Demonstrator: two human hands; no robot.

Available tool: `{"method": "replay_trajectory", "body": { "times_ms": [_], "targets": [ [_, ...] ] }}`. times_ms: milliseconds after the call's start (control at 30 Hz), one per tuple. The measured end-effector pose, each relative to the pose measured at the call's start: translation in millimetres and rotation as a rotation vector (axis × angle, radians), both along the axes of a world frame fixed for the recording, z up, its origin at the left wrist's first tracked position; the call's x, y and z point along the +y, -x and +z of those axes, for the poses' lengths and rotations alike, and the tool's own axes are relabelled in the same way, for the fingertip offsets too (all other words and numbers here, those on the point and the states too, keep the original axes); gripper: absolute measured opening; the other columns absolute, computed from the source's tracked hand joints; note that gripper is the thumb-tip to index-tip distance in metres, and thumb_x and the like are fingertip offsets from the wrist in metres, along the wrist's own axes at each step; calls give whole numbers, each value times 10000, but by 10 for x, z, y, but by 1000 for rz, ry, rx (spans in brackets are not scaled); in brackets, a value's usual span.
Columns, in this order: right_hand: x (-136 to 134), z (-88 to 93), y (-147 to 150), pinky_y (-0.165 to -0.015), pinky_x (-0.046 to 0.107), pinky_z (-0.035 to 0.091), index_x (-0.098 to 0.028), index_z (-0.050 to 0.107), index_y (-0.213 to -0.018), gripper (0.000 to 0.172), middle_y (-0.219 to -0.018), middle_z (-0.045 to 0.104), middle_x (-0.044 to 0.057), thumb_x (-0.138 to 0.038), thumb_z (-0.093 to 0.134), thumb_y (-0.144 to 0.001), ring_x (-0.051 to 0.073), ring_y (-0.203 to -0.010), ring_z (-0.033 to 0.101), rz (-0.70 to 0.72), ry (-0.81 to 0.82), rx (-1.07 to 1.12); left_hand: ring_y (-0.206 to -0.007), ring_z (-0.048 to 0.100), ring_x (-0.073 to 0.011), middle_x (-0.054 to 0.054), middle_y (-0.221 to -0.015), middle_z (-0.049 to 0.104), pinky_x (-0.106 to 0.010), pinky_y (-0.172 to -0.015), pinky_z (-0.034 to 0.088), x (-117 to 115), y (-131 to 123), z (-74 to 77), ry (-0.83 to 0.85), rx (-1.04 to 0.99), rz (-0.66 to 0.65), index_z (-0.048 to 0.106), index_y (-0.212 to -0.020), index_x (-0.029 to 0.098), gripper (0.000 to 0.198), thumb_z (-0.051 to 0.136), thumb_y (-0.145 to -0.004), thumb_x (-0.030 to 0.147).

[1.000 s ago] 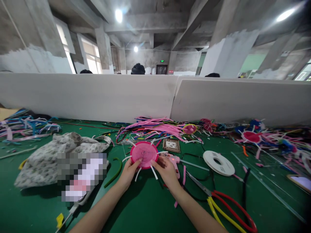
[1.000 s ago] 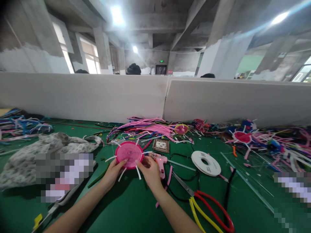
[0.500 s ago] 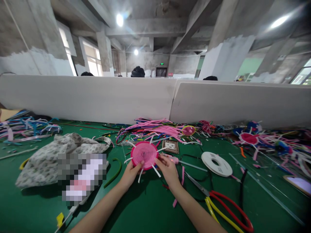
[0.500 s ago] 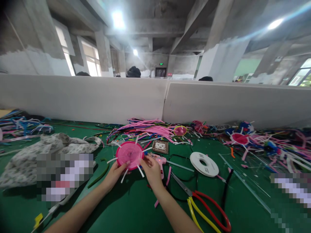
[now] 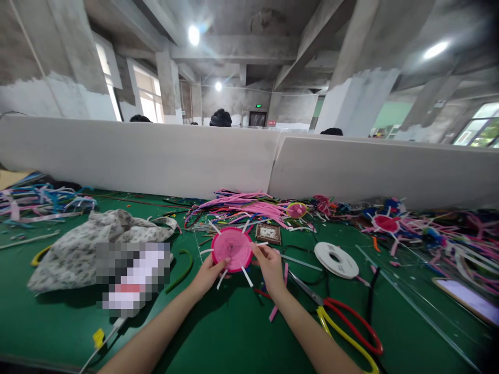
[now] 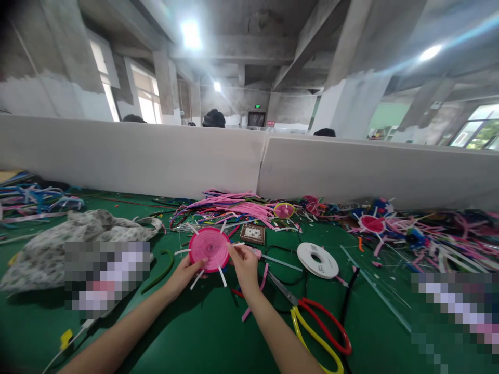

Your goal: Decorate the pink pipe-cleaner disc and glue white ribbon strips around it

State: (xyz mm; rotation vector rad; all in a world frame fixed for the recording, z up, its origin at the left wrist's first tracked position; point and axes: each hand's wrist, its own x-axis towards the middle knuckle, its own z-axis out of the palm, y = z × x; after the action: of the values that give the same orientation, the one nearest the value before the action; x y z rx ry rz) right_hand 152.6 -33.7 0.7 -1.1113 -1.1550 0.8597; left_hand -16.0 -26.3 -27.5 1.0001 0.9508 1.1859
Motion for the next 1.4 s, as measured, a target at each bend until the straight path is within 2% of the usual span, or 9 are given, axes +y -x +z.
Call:
{"method": "replay_trajectory", "body": {
  "times_ms": [233, 433, 667, 867, 1000, 1067, 1167, 1300, 1400],
  "targets": [
    [75, -137, -6, -733, 345, 509, -177, 632, -724, 175, -713, 675, 21, -276, 706, -601, 194, -712, 627, 4, -101, -120, -581, 632, -163, -34, -727, 685, -324, -608, 558, -14, -1, 9, -108, 47, -2, 599, -915, 137, 438, 757, -626, 426],
    [9, -71, 22, -745, 362, 520, -212, 693, -763, 135, -825, 713, 46, -265, 661, -644, 228, -812, 651, -2, -183, -181, -1101, 553, -274, -84, -1115, 669, -367, -999, 387, -99, 122, 170, -379, 103, 101, 678, -990, 196, 371, 724, -670, 380],
    [-311, 136, 72, -981, 416, 404, -271, 724, -810, 121, -943, 714, 44, -284, 672, -702, 246, -986, 619, -23, -326, -231, -1045, 600, -284, -87, -1066, 697, -337, -953, 419, -239, 249, 279, -584, 174, 254, 721, -959, 234, 329, 742, -640, 311],
    [-232, 142, 166, -714, 350, 516, -204, 651, -865, 236, -831, 687, 67, -389, 667, -719, 225, -781, 638, -130, -179, -135, -1001, 611, -234, -63, -1093, 670, -291, -892, 450, -142, 172, 283, -528, 246, 394, 621, -1116, 218, 417, 689, -716, 316],
    [-139, 131, 167, -548, 303, 523, -171, 569, -1020, 500, -749, 671, 46, -455, 708, -633, 210, -668, 643, -78, -7, -84, -894, 631, -191, -69, -1083, 653, -242, -757, 494, 12, 169, 270, -302, 211, 288, 587, -1109, 181, 473, 714, -672, 312],
    [-194, 154, 65, -487, 290, 516, -172, 540, -1083, 562, -776, 677, 47, -482, 692, -639, 212, -655, 651, -33, 62, -96, -649, 628, -147, -52, -925, 680, -216, -563, 493, 72, 232, 222, -205, 216, 209, 604, -1038, 155, 451, 733, -631, 300],
    [-384, 242, -265, -491, 266, 504, -204, 552, -1051, 472, -906, 672, 56, -455, 674, -672, 193, -702, 638, -56, 99, -161, -389, 507, -80, -29, -845, 668, -210, -365, 422, 64, 368, 144, -125, 234, 109, 601, -1024, 152, 453, 734, -615, 294],
    [-632, 408, -903, -562, 261, 477, -208, 621, -822, 260, -821, 654, 43, -418, 675, -679, 184, -715, 598, -175, 69, -388, -483, 568, -117, -45, -891, 643, -221, -351, 458, -133, 499, 169, -49, 271, 13, 576, -1073, 172, 488, 723, -629, 311],
    [-683, 487, -1302, -589, 303, 489, -207, 618, -794, 256, -728, 652, 44, -455, 590, -734, 189, -641, 600, -212, 80, -578, -570, 591, -134, -48, -923, 629, -215, -379, 482, -298, 520, 282, 24, 274, -49, 531, -1137, 191, 554, 715, -639, 353]
  ]
}}
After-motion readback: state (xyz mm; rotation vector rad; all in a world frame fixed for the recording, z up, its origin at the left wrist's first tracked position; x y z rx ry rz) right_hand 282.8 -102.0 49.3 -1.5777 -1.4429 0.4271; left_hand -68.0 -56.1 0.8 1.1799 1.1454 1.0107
